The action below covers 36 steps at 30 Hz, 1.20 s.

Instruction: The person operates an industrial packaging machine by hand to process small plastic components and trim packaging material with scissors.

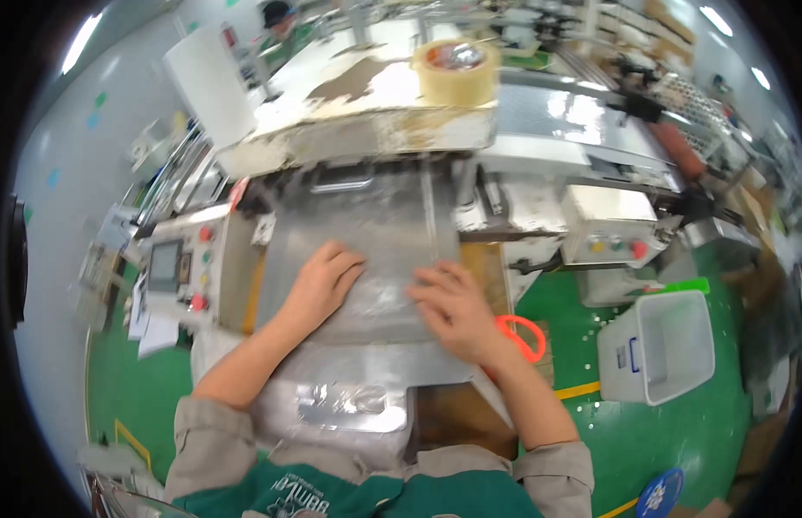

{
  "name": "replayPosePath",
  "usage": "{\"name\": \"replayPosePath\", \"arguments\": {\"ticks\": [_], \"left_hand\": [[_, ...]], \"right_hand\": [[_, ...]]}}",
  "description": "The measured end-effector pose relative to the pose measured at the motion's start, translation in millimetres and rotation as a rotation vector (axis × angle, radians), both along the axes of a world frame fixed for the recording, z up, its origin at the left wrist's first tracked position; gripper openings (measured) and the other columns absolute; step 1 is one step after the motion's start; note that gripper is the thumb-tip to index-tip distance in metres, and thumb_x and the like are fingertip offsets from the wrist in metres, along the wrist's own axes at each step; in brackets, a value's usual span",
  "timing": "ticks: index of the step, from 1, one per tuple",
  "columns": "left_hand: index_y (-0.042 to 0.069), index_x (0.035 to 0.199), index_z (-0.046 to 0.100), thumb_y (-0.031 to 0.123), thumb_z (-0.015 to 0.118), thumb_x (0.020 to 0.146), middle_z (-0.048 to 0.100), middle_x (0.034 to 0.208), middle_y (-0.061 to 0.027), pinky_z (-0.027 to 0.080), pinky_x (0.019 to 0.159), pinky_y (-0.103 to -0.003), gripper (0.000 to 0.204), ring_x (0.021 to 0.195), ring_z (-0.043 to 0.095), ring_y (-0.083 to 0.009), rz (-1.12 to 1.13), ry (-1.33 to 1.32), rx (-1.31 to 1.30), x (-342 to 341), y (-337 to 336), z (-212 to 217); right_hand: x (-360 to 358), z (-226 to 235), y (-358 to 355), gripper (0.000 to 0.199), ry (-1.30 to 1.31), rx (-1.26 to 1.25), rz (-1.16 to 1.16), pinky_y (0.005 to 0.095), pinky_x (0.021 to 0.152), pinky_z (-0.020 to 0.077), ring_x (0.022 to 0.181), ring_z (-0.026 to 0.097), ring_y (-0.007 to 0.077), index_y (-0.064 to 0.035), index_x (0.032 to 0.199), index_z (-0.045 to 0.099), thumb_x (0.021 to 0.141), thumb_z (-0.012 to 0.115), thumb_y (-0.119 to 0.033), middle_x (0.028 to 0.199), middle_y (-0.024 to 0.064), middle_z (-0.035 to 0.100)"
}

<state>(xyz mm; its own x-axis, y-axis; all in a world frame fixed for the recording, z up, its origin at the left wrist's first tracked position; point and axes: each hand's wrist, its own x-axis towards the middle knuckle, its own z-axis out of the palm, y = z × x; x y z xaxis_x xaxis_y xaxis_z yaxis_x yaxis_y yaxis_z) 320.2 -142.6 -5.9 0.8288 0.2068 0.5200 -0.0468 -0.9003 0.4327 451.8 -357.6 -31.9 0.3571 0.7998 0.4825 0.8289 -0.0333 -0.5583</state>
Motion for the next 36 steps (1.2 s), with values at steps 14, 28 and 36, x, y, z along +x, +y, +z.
{"name": "replayPosePath", "arguments": {"ticks": [14,28,36], "left_hand": [[0.001,0.085,0.063,0.002,0.062,0.081,0.058,0.084,-0.015,0.047,0.069,-0.039,0.004,0.078,0.058,-0.0347,0.057,0.079,-0.167,-1,-9,12],[0.002,0.086,0.058,0.004,0.057,0.084,0.056,0.087,-0.0151,0.046,0.072,-0.041,0.003,0.082,0.056,-0.0357,0.029,0.091,-0.078,1,-2,-2],[0.003,0.098,0.064,0.009,0.065,0.081,0.057,0.087,-0.0098,0.047,0.068,-0.033,0.018,0.074,0.058,-0.0234,0.094,0.128,-0.28,-3,-1,0]], "right_hand": [[-6,-11,3,0.027,0.113,0.042,0.104,0.0423,0.104,0.0313,0.125,0.035,0.0337,-0.0104,0.114,0.062,0.087,0.057,-0.013,0.13,0.0087,0.052],[-2,-7,4,0.027,0.149,-0.014,0.091,0.041,0.105,0.0308,0.127,0.035,0.0323,-0.0096,0.112,0.063,0.086,0.056,-0.009,0.13,0.0073,0.052],[-7,-2,0,0.03,0.216,-0.043,0.092,0.0407,0.108,0.0267,0.13,0.031,0.0298,-0.0095,0.116,0.062,0.087,0.053,-0.008,0.134,0.0058,0.049]]}}
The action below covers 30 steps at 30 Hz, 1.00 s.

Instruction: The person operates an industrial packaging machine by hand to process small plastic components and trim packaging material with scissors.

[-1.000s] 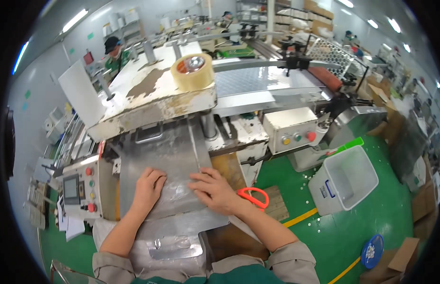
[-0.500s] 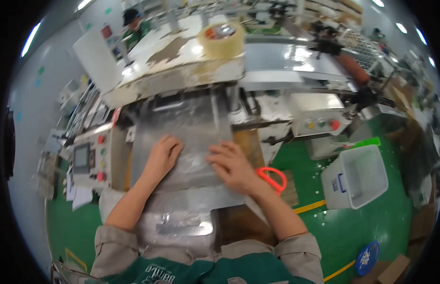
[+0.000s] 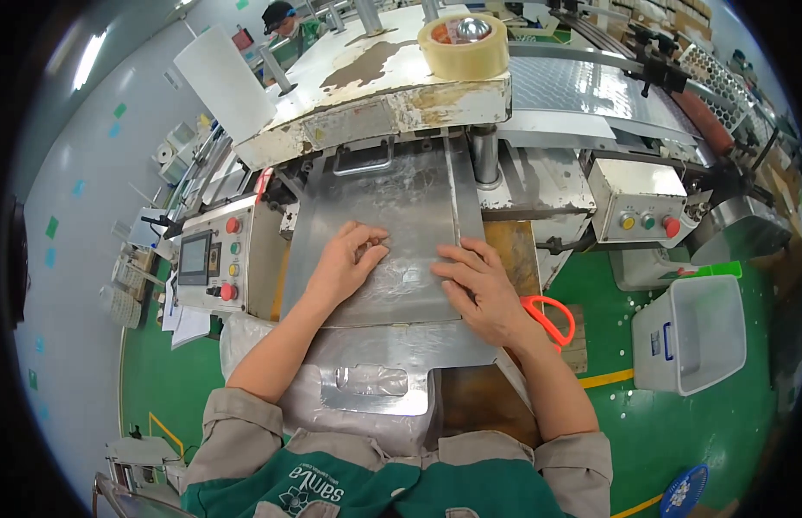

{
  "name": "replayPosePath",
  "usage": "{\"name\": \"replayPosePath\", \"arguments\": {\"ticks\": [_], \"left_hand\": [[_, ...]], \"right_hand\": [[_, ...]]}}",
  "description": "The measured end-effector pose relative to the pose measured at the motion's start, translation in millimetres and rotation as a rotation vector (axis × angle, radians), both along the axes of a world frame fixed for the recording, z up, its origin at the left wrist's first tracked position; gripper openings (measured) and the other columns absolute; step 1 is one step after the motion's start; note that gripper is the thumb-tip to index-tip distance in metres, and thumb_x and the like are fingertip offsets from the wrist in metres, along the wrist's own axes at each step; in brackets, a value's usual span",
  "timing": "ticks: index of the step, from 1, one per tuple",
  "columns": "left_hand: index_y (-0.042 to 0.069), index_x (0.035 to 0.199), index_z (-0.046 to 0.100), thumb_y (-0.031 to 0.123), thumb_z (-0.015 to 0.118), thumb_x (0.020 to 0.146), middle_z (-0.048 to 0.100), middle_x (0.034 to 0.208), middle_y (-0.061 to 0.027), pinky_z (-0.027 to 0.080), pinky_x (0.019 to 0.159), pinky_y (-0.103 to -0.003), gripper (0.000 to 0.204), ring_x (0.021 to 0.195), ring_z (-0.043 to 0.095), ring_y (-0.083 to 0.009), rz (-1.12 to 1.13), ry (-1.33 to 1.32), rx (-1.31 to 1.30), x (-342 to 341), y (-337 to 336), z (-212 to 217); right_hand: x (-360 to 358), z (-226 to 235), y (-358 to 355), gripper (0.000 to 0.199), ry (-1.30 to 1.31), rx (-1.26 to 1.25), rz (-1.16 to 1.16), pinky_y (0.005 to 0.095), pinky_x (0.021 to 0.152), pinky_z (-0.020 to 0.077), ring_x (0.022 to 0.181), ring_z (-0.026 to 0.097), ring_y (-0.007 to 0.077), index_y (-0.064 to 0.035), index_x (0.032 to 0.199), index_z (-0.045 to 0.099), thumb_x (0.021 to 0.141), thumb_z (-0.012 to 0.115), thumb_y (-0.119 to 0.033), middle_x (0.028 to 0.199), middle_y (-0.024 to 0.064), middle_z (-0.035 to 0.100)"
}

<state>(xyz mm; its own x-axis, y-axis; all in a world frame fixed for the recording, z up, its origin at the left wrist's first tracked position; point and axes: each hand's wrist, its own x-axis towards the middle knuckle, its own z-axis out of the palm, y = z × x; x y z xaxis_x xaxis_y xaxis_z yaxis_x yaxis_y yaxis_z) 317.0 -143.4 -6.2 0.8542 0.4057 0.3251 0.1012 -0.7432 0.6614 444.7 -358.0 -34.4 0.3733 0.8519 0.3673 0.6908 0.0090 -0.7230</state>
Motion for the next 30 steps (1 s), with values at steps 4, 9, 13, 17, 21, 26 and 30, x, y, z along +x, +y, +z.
{"name": "replayPosePath", "arguments": {"ticks": [4,9,13,17,21,26,30], "left_hand": [[0.003,0.09,0.065,0.012,0.067,0.082,0.056,0.084,-0.0065,0.046,0.066,-0.03,0.012,0.07,0.056,-0.0179,0.002,0.08,-0.009,9,3,7],[0.002,0.081,0.059,0.01,0.063,0.082,0.058,0.084,-0.0138,0.045,0.069,-0.039,0.009,0.078,0.057,-0.0319,0.027,0.045,0.187,17,6,-5],[0.001,0.082,0.059,0.011,0.061,0.084,0.058,0.083,-0.0148,0.045,0.072,-0.039,0.011,0.082,0.057,-0.0334,-0.063,0.118,0.154,11,12,0],[0.001,0.082,0.055,0.012,0.056,0.088,0.055,0.078,-0.0088,0.042,0.07,-0.032,0.012,0.074,0.051,-0.0215,-0.143,0.174,0.004,-2,9,11],[0.003,0.086,0.056,0.016,0.05,0.094,0.056,0.085,-0.0042,0.041,0.069,-0.026,0.017,0.076,0.049,-0.0115,-0.187,0.233,-0.322,-31,5,27],[0.005,0.083,0.054,0.018,0.055,0.093,0.059,0.091,-0.0015,0.041,0.064,-0.023,0.017,0.075,0.049,-0.0058,-0.072,0.117,-0.496,-26,21,24],[0.003,0.081,0.051,0.017,0.063,0.088,0.059,0.084,-0.0038,0.043,0.062,-0.027,0.02,0.07,0.051,-0.011,0.02,0.156,-0.266,-13,19,17]], "right_hand": [[1,-3,1,0.028,-0.014,0.014,-0.004,0.0412,0.106,0.0297,0.128,0.033,0.0317,-0.009,0.113,0.062,0.086,0.055,-0.01,0.133,0.007,0.05],[2,-3,0,0.029,0.024,0.035,0.0,0.0406,0.109,0.0262,0.131,0.032,0.0302,-0.0094,0.114,0.063,0.086,0.054,-0.008,0.134,0.006,0.05],[5,-5,-1,0.027,0.009,0.052,-0.007,0.0405,0.106,0.0308,0.127,0.035,0.0316,-0.0096,0.112,0.063,0.086,0.057,-0.01,0.13,0.0063,0.052],[7,-6,0,0.026,0.002,0.079,-0.005,0.0404,0.105,0.0312,0.127,0.036,0.0314,-0.0104,0.111,0.064,0.085,0.057,-0.009,0.13,0.0058,0.053],[8,-8,0,0.029,0.043,0.059,0.005,0.0402,0.108,0.028,0.13,0.033,0.03,-0.0092,0.113,0.064,0.086,0.055,-0.007,0.133,0.0065,0.051],[6,-4,1,0.029,0.044,0.051,0.005,0.0399,0.108,0.0269,0.13,0.032,0.0295,-0.0092,0.112,0.064,0.085,0.055,-0.006,0.132,0.0062,0.051],[6,-6,2,0.029,0.036,0.063,0.011,0.0401,0.108,0.0269,0.13,0.033,0.0293,-0.009,0.112,0.064,0.085,0.055,-0.005,0.132,0.0061,0.051]]}}
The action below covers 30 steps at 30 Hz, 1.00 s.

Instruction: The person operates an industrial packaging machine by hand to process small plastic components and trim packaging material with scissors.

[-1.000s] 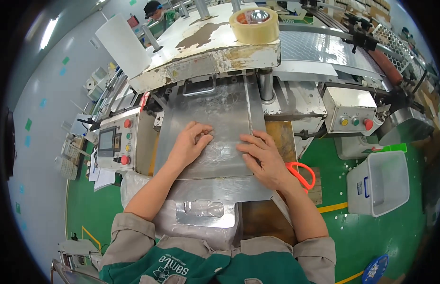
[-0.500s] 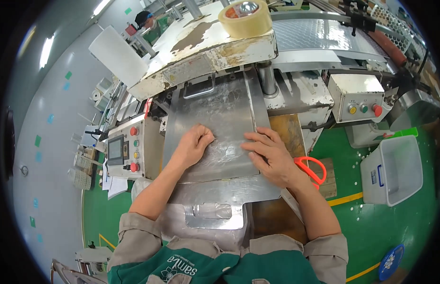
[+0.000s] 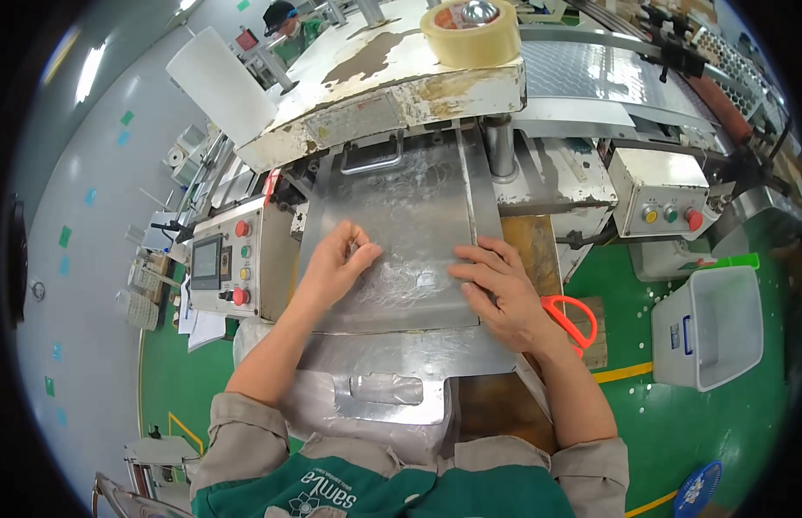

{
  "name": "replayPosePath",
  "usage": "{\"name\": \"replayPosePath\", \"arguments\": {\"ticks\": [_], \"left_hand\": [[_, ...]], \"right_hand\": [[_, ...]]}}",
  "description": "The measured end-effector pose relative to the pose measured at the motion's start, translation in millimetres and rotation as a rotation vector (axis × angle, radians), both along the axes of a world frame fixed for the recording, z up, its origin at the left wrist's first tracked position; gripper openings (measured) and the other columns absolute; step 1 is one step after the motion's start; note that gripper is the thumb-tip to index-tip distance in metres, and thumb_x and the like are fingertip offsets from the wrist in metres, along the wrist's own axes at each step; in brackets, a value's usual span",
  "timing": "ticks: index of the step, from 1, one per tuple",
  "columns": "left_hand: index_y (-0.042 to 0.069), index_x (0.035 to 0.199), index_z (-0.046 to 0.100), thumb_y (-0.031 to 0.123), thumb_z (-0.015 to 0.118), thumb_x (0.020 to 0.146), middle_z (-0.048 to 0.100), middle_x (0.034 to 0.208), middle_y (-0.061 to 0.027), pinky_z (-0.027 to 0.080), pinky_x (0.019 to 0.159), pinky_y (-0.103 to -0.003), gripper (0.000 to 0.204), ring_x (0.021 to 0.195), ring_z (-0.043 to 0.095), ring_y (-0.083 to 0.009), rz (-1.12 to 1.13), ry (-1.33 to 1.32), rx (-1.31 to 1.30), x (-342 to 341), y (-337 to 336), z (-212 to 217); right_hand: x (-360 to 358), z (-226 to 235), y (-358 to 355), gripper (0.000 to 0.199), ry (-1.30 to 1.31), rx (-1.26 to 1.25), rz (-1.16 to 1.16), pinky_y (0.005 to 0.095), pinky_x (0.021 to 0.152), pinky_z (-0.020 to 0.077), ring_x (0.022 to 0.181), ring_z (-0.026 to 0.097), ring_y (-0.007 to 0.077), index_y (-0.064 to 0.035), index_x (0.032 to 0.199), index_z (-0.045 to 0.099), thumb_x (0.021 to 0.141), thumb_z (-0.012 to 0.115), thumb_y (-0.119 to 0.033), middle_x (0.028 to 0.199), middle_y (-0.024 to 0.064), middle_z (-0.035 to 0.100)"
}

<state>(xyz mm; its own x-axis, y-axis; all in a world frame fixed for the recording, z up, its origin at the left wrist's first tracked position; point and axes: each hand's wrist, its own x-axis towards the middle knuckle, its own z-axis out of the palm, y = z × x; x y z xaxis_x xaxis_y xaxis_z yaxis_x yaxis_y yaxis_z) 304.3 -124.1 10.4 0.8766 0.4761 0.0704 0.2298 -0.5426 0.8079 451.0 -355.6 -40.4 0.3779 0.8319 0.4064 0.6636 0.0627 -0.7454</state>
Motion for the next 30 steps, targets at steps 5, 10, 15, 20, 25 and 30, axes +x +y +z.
{"name": "replayPosePath", "arguments": {"ticks": [5,10,15,20,25,30], "left_hand": [[0.002,0.086,0.056,0.012,0.064,0.085,0.058,0.081,-0.0063,0.043,0.063,-0.03,0.013,0.069,0.054,-0.0161,-0.119,-0.084,0.261,16,-10,-2],[0.003,0.087,0.059,0.012,0.062,0.084,0.057,0.084,-0.011,0.046,0.069,-0.038,0.01,0.075,0.058,-0.0294,-0.151,-0.107,0.641,24,-12,-14],[0.004,0.081,0.056,0.018,0.057,0.091,0.056,0.075,-0.0034,0.043,0.063,-0.029,0.017,0.068,0.053,-0.0151,-0.103,-0.019,0.096,3,4,-6],[0.006,0.078,0.052,0.025,0.056,0.094,0.052,0.069,0.0038,0.038,0.057,-0.022,0.025,0.064,0.044,-0.0041,0.004,-0.002,-0.349,-2,4,-3],[0.003,0.083,0.053,0.02,0.068,0.082,0.055,0.067,-0.0066,0.042,0.058,-0.031,0.022,0.059,0.049,-0.0154,-0.003,0.046,0.182,7,-6,3],[0.003,0.081,0.061,0.022,0.07,0.077,0.061,0.07,-0.0072,0.045,0.061,-0.034,0.021,0.064,0.056,-0.0196,-0.14,0.243,0.191,26,12,7]], "right_hand": [[-1,2,0,0.029,0.017,-0.009,-0.011,0.0399,0.108,0.0267,0.129,0.033,0.0292,-0.0086,0.112,0.064,0.084,0.055,-0.004,0.132,0.0059,0.051],[2,4,-1,0.027,-0.011,-0.008,-0.014,0.0402,0.106,0.0298,0.127,0.035,0.0303,-0.0091,0.111,0.064,0.085,0.055,-0.008,0.13,0.0064,0.052],[1,0,-2,0.027,0.015,0.009,-0.018,0.0398,0.106,0.0302,0.127,0.035,0.0306,-0.0092,0.11,0.064,0.085,0.056,-0.009,0.13,0.0065,0.053],[2,0,-1,0.027,0.023,0.027,-0.003,0.0396,0.106,0.0293,0.127,0.035,0.0306,-0.0093,0.111,0.064,0.085,0.056,-0.009,0.129,0.0066,0.053],[1,0,0,0.028,0.014,0.015,-0.007,0.0403,0.107,0.028,0.128,0.035,0.0303,-0.0094,0.111,0.064,0.085,0.056,-0.008,0.13,0.0065,0.053],[-1,3,0,0.028,0.021,-0.003,-0.017,0.0405,0.107,0.0281,0.128,0.035,0.0304,-0.0093,0.112,0.064,0.085,0.055,-0.008,0.13,0.0068,0.053]]}}
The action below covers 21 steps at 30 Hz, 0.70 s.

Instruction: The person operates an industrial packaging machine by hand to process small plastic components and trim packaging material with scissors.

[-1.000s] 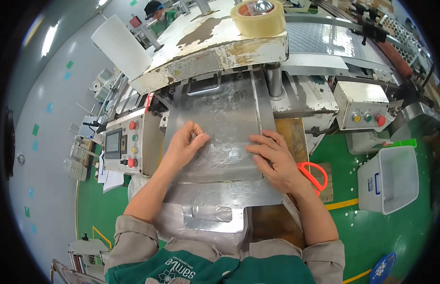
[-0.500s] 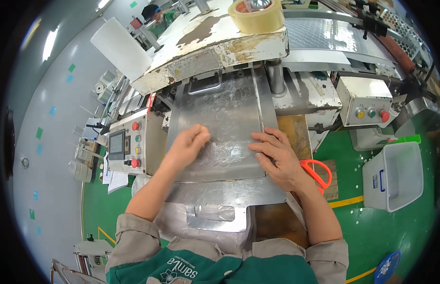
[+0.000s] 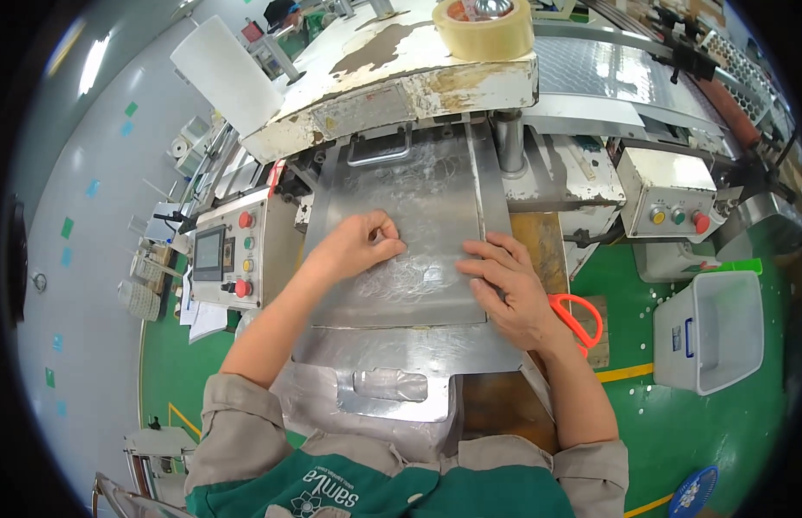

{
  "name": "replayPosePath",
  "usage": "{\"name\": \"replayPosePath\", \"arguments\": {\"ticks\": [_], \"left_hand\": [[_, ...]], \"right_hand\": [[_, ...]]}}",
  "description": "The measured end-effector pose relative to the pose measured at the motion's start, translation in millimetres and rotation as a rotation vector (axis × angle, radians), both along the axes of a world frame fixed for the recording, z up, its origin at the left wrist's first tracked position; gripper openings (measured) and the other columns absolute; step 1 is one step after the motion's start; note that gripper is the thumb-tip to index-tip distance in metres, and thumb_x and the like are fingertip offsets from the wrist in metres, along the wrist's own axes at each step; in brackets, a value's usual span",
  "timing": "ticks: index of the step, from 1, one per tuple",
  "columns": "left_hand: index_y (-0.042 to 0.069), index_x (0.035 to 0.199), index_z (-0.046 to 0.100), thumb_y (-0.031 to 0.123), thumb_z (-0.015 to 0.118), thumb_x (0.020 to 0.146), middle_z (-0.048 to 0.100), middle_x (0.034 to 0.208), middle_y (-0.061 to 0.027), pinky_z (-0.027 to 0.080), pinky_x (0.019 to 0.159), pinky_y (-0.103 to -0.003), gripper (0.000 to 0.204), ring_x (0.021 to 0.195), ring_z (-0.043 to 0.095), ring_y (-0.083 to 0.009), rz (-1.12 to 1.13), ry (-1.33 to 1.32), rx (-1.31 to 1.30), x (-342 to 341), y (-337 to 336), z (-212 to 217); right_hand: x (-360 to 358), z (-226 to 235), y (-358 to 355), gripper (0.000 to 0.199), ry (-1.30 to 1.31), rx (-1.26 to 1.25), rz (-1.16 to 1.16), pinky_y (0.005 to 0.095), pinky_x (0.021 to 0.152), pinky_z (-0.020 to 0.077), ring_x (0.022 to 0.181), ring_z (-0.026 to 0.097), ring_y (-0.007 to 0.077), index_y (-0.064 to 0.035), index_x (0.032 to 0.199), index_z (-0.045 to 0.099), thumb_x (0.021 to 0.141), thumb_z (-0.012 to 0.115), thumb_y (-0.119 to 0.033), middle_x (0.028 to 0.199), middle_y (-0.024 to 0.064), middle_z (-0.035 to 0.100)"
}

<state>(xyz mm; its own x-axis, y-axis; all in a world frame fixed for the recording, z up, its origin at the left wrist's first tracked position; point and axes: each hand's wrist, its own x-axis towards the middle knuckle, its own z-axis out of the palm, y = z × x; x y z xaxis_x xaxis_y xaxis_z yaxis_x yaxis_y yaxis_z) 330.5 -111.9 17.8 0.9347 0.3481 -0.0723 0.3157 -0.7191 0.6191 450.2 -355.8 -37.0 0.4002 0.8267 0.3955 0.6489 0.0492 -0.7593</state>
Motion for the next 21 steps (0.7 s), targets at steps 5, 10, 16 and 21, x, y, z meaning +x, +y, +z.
{"name": "replayPosePath", "arguments": {"ticks": [5,10,16,21], "left_hand": [[0.002,0.08,0.065,0.016,0.063,0.077,0.064,0.071,-0.0084,0.047,0.061,-0.032,0.015,0.066,0.06,-0.0187,-0.103,0.028,0.05,14,17,1],[0.003,0.082,0.064,0.02,0.069,0.077,0.063,0.07,-0.006,0.045,0.059,-0.031,0.019,0.064,0.058,-0.0158,-0.1,0.102,0.004,12,13,7],[0.003,0.085,0.063,0.022,0.071,0.075,0.061,0.071,-0.0049,0.044,0.06,-0.031,0.023,0.065,0.056,-0.0153,-0.152,0.077,-0.052,14,22,3],[0.002,0.084,0.062,0.018,0.068,0.076,0.062,0.072,-0.0065,0.045,0.061,-0.031,0.019,0.067,0.057,-0.0163,-0.144,0.126,-0.027,15,20,5]], "right_hand": [[1,-1,-2,0.027,-0.003,0.013,0.004,0.0403,0.106,0.0291,0.127,0.036,0.0307,-0.0087,0.111,0.064,0.085,0.056,-0.008,0.129,0.0074,0.054],[2,-3,-1,0.027,0.022,0.01,0.006,0.04,0.106,0.029,0.128,0.035,0.03,-0.0084,0.111,0.064,0.085,0.056,-0.008,0.13,0.0072,0.053],[1,-1,-1,0.027,0.008,-0.003,0.005,0.0401,0.107,0.0289,0.128,0.035,0.0301,-0.0081,0.111,0.064,0.085,0.056,-0.008,0.13,0.0076,0.053],[1,1,0,0.027,0.008,0.003,0.003,0.0405,0.106,0.0288,0.128,0.035,0.0305,-0.008,0.111,0.064,0.085,0.055,-0.007,0.129,0.0081,0.054]]}}
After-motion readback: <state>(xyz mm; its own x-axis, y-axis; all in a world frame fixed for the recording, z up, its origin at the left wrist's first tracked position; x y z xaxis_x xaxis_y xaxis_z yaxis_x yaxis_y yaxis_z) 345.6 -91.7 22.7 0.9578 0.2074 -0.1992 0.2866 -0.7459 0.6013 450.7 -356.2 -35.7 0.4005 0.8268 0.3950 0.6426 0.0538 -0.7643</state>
